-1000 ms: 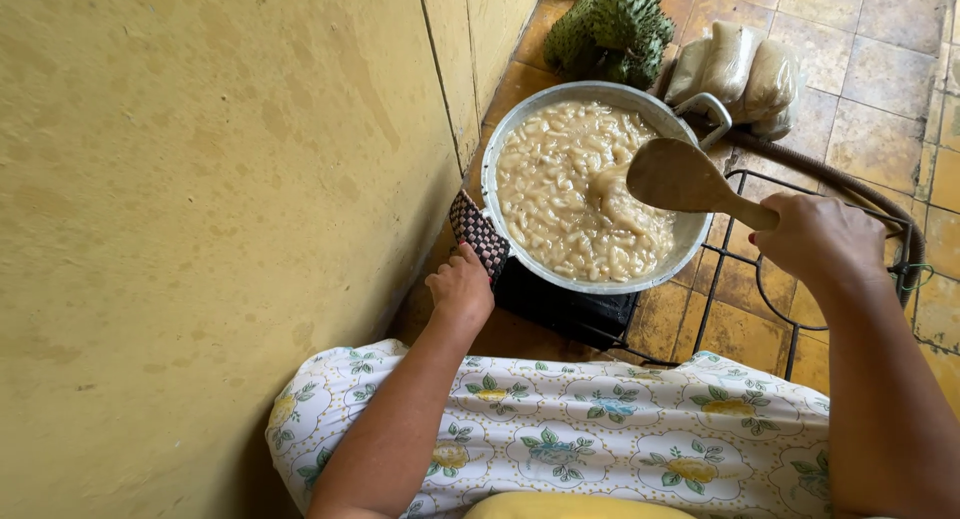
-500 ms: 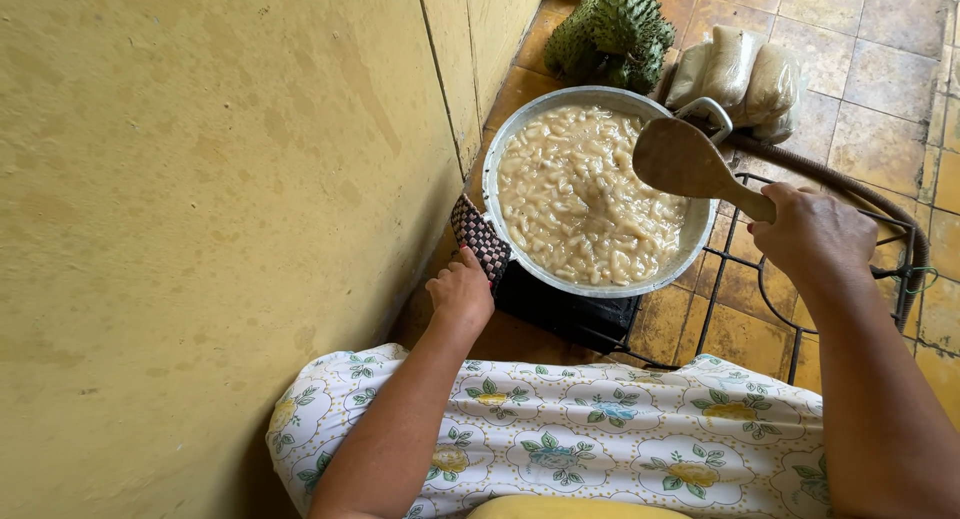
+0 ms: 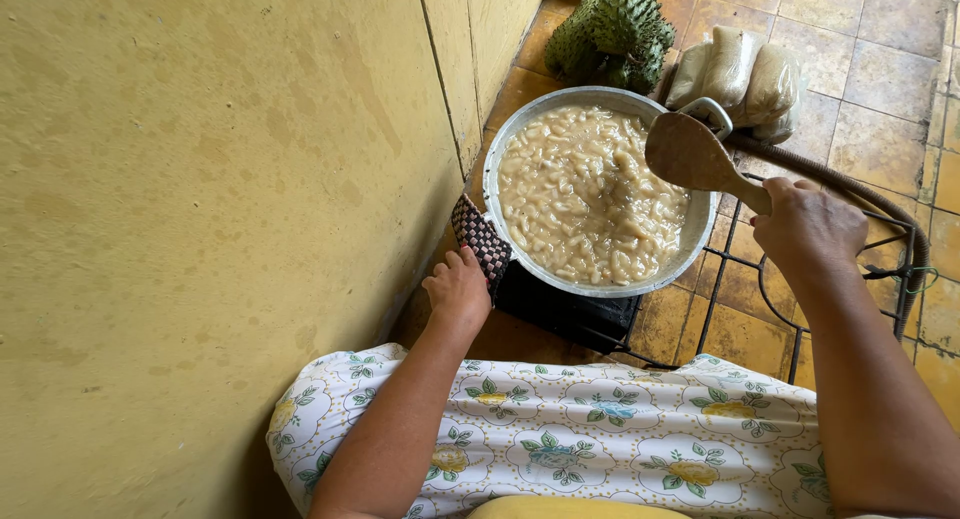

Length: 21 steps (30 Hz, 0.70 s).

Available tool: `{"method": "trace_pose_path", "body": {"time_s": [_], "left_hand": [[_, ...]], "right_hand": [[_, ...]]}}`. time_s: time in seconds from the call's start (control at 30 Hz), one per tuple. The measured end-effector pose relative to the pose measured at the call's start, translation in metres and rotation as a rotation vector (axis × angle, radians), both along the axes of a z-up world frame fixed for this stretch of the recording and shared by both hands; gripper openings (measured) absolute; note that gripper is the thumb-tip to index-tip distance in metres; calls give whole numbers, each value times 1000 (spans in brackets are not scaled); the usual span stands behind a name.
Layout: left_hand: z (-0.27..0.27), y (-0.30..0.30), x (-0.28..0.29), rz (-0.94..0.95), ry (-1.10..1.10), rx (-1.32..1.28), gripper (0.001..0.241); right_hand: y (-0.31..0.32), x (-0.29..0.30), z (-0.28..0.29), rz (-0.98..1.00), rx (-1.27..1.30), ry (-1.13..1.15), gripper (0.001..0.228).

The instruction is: Stirring a thick mixture in a pot on a portable stove using a wooden spoon

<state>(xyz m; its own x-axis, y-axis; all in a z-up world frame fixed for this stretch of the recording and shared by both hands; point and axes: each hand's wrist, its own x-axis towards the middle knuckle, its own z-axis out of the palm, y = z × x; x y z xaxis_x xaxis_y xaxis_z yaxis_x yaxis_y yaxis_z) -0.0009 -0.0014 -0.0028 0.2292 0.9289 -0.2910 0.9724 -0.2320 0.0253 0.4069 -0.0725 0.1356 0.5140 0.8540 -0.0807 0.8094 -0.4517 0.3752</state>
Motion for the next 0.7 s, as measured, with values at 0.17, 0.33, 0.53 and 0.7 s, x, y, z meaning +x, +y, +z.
{"method": "trace_pose_path", "body": {"time_s": [0.17, 0.33, 0.53, 0.7], "left_hand": [[0, 0, 2, -26, 42, -98, 74], [8, 0, 4, -32, 72, -175, 76], [-6, 4, 1, -33, -1, -18, 68], [-11, 2, 0, -46, 10, 39, 67]], "right_hand": [[1, 5, -2, 9, 10, -33, 32], [2, 4, 2, -37, -40, -23, 30], [2, 3, 7, -32, -18, -18, 28], [2, 4, 5, -21, -24, -27, 29]]}}
